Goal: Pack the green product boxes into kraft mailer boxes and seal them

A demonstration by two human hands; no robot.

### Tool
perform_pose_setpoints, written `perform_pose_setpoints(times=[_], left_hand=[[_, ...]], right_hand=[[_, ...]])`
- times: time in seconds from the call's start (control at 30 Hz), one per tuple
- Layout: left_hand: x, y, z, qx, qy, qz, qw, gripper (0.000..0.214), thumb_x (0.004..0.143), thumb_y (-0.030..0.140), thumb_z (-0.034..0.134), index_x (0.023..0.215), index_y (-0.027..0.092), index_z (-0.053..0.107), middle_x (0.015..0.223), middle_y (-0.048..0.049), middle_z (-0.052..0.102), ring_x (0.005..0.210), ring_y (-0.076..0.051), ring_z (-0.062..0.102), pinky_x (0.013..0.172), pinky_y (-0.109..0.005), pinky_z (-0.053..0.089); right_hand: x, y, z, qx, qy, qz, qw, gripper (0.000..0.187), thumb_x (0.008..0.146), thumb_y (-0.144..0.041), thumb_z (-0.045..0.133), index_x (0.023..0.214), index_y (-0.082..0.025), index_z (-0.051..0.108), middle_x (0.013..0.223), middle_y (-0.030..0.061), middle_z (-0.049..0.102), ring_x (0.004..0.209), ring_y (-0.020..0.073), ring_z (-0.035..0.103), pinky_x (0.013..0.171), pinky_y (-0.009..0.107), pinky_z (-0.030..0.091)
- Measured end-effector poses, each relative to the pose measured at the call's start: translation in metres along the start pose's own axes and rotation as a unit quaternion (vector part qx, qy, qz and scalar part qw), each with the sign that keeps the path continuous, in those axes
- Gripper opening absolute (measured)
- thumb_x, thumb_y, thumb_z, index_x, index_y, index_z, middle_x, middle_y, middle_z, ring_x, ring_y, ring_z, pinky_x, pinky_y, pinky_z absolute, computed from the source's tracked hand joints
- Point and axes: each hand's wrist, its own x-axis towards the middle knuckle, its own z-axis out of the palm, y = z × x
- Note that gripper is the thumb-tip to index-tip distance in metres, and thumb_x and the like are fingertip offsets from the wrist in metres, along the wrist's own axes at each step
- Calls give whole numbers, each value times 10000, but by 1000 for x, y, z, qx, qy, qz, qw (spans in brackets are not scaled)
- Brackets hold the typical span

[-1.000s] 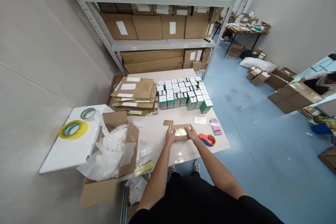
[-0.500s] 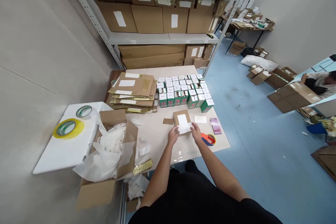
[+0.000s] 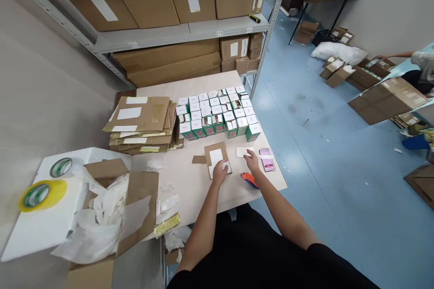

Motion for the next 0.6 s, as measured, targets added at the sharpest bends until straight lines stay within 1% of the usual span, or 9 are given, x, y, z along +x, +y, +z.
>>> perform_pose_setpoints(times=[0.07,0.1,0.17,0.23,0.33,0.43,0.53,0.6], left_hand=[[4,4,14,5,-19,-3,1000,342,915,196,580,1230,232,707,1322,-96,699,1233,-265,645,1011,-421,531],[4,5,21,2,-21,-1,1000,340,917,206,580,1230,236,710,1323,-95,699,1223,-263,650,993,-415,538],[1,7,29,-13,-12,12,1000,326,926,231,576,1218,243,720,1331,-92,697,1229,-253,649,984,-401,543],[-7,7,31,-33,8,28,999,307,942,263,562,1196,243,734,1338,-90,695,1257,-245,638,998,-390,542],[-22,4,21,-53,42,29,997,317,966,316,536,1197,242,741,1331,-93,702,1242,-235,652,995,-380,550],[-34,0,2,-53,72,0,996,322,967,346,541,1194,240,743,1261,-95,735,1098,-226,716,960,-379,566],[-41,0,-18,-44,98,-27,994,312,961,350,540,1159,232,750,1174,-92,761,1011,-222,740,929,-375,574],[-41,3,-28,-40,112,-36,992,311,959,343,530,1145,226,751,1140,-89,767,990,-221,747,909,-368,578]], right_hand=[[22,6,-9,-51,6,57,997,659,860,-440,627,1472,-219,527,1459,132,615,1162,268,686,926,350,559],[33,10,-12,-84,9,78,993,677,862,-451,645,1479,-206,513,1438,145,627,1139,269,696,908,343,558],[55,16,-16,-155,15,105,982,711,860,-456,690,1486,-179,496,1415,172,636,1170,285,685,902,331,543],[76,22,-18,-211,24,127,969,718,859,-464,725,1468,-156,504,1405,200,636,1209,300,665,882,319,535],[102,31,-18,-253,35,164,953,647,871,-494,727,1381,-136,553,1323,221,670,1125,309,692,798,323,537],[117,37,-15,-277,37,178,943,572,857,-470,747,1296,-145,577,1234,215,695,1034,309,704,763,340,530],[120,41,-10,-299,33,163,940,499,856,-399,738,1266,-168,574,1186,192,703,973,296,700,735,342,514],[118,40,-8,-307,27,141,941,369,898,-355,664,1216,-180,599,1123,169,715,921,283,693,709,338,496]])
